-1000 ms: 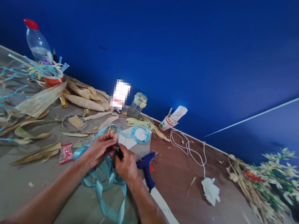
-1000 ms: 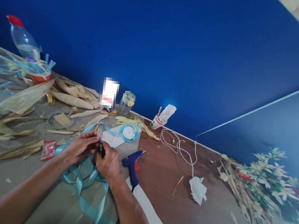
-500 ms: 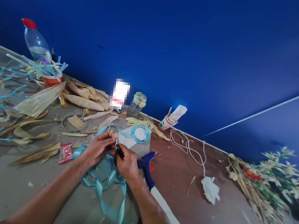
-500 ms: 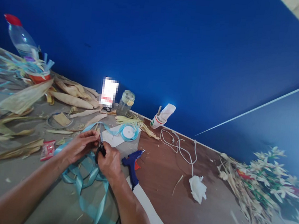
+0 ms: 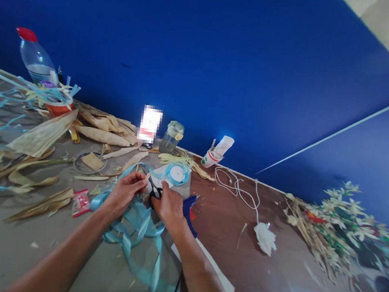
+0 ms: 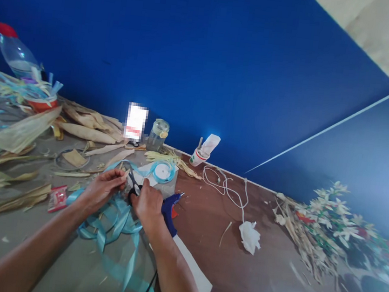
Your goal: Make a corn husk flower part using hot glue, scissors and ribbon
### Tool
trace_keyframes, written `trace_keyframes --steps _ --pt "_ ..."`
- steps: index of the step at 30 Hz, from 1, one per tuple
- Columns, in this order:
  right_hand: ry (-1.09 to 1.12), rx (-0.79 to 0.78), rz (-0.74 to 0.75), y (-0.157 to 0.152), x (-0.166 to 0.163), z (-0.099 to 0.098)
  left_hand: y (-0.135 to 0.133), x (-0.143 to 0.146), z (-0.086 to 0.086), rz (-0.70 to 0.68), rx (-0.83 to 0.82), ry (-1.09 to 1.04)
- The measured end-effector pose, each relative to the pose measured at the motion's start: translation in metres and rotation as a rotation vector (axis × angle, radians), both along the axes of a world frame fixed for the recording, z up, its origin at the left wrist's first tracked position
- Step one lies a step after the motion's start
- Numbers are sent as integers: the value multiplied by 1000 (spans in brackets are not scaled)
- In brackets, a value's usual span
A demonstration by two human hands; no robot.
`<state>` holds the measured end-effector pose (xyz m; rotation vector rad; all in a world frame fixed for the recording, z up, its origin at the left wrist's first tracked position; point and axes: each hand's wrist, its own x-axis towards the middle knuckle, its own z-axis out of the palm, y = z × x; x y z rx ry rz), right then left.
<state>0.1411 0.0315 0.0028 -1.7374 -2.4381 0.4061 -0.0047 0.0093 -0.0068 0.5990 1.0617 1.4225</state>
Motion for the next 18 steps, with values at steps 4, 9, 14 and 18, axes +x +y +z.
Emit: trace_keyframes --steps 4,9,14,18 --pt "-113 82 48 5 -10 5 -1 0 2 29 7 14" --pt "-198 66 81 10 -17 -2 0 -1 2 23 4 21" --pt "-118 -131 162 23 -10 -1 2 -1 -2 5 2 27" --pt "48 -298 312 32 -4 9 3 -2 -7 -6 -4 12"
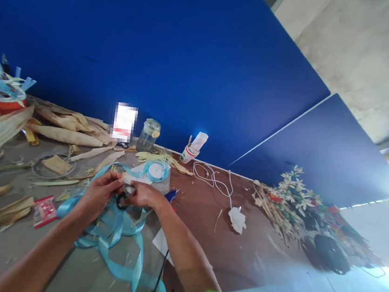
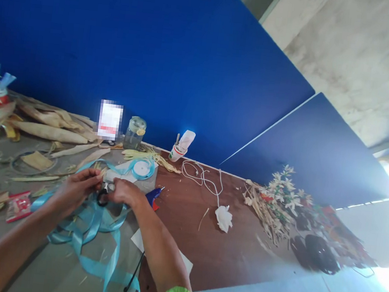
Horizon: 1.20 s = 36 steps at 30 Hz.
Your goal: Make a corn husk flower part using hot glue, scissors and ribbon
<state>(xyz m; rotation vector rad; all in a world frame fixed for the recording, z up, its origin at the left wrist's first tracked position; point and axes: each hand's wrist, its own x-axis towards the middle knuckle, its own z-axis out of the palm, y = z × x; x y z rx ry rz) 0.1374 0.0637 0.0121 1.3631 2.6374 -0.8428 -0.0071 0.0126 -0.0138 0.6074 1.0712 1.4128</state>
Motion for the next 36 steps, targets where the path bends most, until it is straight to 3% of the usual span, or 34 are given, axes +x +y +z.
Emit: trace_keyframes --steps 2,6,11,17,21,25,28,32,36 --pt "124 -25 -50 0 1 4 1 0 -2 -1 0 2" --pt "549 -24 -340 -9 -5 3 2 1 -4 -10 32 44" --pt "873 -88 -471 -19 -17 -8 2 3 -6 -59 82 129" --pt "914 -9 -548 -15 -13 -14 2 5 -10 -110 84 148" --pt "873 173 -579 0 20 -22 -1 6 -5 -110 54 163" --pt "755 344 -709 24 60 -34 -3 5 2 -110 47 194" --pt "736 359 -715 38 74 -42 -3 5 2 -112 59 257" --pt "715 359 -671 46 71 -49 -2 6 -1 -122 127 492" --pt "679 376 -625 48 64 -50 -2 11 -3 -147 318 816"
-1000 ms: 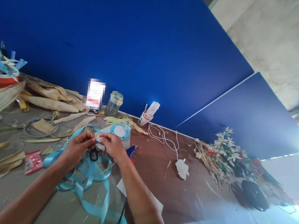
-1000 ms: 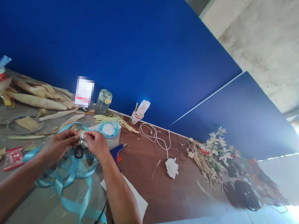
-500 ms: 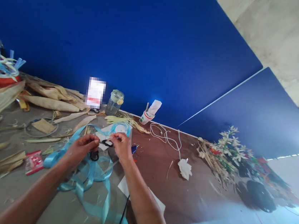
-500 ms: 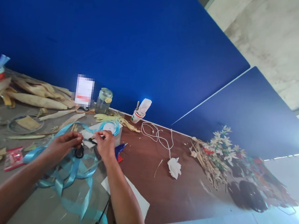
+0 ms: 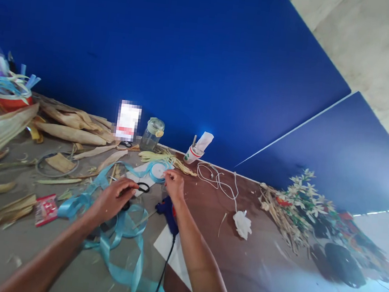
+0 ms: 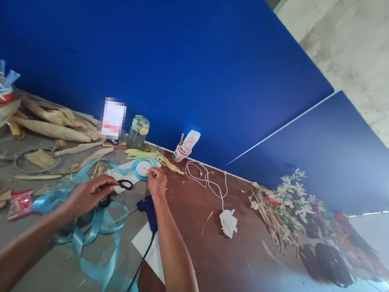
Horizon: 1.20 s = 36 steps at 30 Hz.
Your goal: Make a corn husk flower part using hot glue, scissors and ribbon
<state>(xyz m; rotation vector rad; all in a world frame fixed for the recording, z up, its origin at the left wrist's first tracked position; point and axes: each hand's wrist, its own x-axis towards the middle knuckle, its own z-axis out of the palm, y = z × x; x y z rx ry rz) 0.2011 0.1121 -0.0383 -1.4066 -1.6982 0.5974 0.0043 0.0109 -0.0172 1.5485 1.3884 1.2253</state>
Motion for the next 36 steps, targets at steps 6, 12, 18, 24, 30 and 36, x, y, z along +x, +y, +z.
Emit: trace_keyframes --steps 6,12,18,24,30,36 --pt "-80 15 34 4 -3 5 -3 5 -4 -116 99 186" --pt "-122 14 45 6 -1 3 12 15 -6 -197 151 415" --pt "-121 43 46 4 1 3 52 36 -12 -221 146 777" --pt "-30 113 46 1 0 8 65 46 -17 -220 112 898" --pt "246 43 94 -11 -10 30 65 39 -12 -160 160 505" --pt "402 7 244 -35 -29 53 48 19 15 -45 -95 -312"
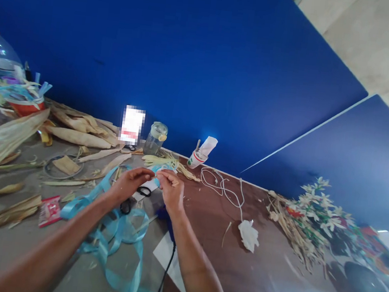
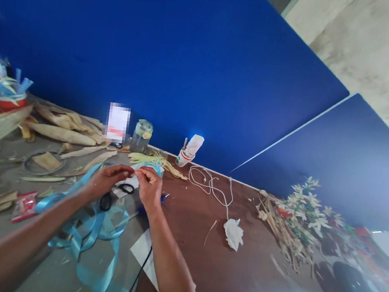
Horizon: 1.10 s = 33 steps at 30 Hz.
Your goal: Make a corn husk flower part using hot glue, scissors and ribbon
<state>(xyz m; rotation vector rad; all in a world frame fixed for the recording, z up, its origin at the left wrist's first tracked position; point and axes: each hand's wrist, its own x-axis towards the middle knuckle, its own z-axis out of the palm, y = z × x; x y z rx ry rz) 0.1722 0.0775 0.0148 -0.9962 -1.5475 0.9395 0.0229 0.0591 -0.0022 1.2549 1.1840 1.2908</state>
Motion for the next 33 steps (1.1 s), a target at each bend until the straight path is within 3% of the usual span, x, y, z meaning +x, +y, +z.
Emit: trace_keyframes --steps 7,15,19,22,27,33 --pt "3 56 69 -21 -24 22 -19 -18 12 -109 -88 -382" --pt "64 -70 96 -36 -41 26 -30 -29 13 -51 -139 -735" --pt "249 -137 56 -36 -44 29 -34 -36 5 -50 -176 -786" --pt "365 -254 115 -30 -43 29 -38 -37 1 -77 -190 -784" --pt "369 -360 221 -25 -46 27 -43 -34 -1 -112 -199 -808" --pt "391 -380 252 -25 -49 25 -43 -33 -4 -108 -196 -806"
